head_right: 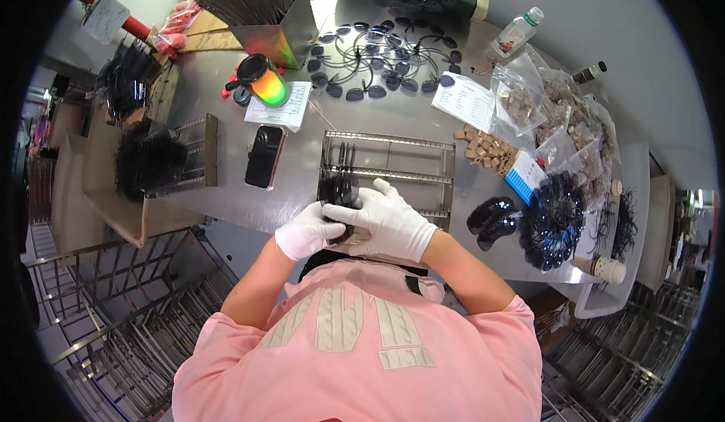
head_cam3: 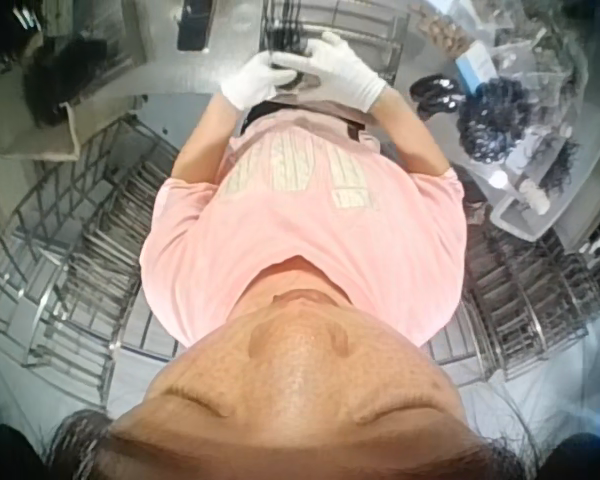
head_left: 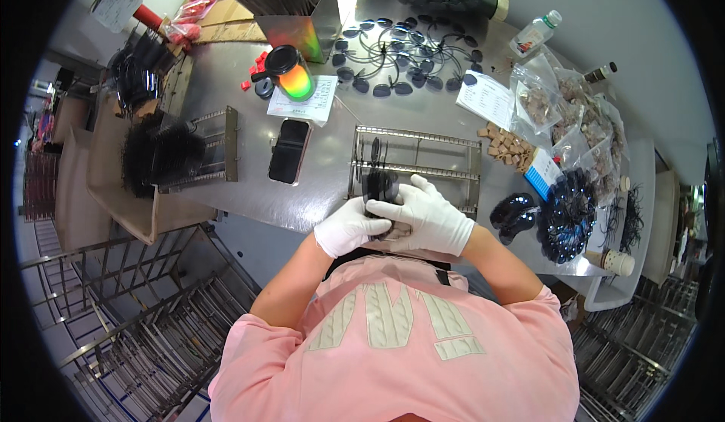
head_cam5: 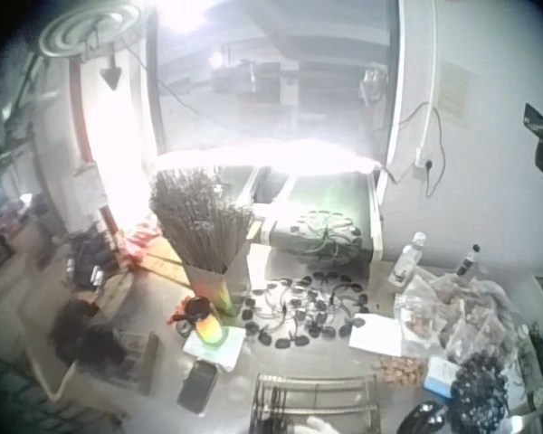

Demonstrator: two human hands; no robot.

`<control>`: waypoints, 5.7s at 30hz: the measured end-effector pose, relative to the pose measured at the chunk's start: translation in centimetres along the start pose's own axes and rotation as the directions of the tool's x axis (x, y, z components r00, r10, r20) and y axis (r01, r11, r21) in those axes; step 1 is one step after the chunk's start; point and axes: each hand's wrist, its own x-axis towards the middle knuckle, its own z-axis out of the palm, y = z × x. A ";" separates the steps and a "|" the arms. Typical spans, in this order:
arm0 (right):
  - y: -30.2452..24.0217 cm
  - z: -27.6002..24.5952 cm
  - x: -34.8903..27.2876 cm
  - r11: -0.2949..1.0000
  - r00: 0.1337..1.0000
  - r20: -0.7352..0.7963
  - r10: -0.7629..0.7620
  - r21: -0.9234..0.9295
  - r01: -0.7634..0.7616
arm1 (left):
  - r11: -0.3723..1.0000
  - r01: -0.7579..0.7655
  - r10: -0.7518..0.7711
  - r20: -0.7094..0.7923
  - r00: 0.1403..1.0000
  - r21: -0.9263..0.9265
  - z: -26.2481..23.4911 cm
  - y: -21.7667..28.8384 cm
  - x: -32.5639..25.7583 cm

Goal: The person walks to a workstation and repeatedly picks up black decorative items, places them into a metal rack, and secures them with rubber bands. The person handles the items one at a time, adjusts the rack, and moves between the table and a nearby bin.

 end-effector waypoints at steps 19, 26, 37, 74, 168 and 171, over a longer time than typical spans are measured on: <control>2.1 4.5 -3.4 0.544 0.887 -0.124 0.445 0.824 -0.157 | 0.835 0.058 -0.014 0.084 0.996 -0.548 2.2 -1.6 1.9; 6.4 7.1 -0.1 0.432 0.604 -0.257 0.754 0.887 -0.162 | -0.281 0.067 0.602 0.121 0.789 0.957 -1.6 4.4 4.5; 9.3 9.5 1.8 0.958 0.815 -0.505 0.285 0.117 -0.263 | -0.566 -0.018 0.312 0.234 0.921 0.824 -6.1 6.0 4.9; 11.8 6.8 -6.0 0.954 0.940 -0.253 0.229 -0.133 -0.268 | -0.581 -0.249 0.127 0.389 0.912 0.775 -0.9 5.3 9.6; -13.3 -1.5 11.6 0.885 0.896 -0.314 -0.316 0.242 0.397 | -0.158 0.118 0.940 0.113 0.321 0.980 4.0 14.5 -14.0; -14.0 -2.5 11.6 0.815 0.843 -0.004 -0.537 -0.260 0.518 | -0.155 0.418 0.730 -0.182 0.659 0.895 2.8 15.2 -16.9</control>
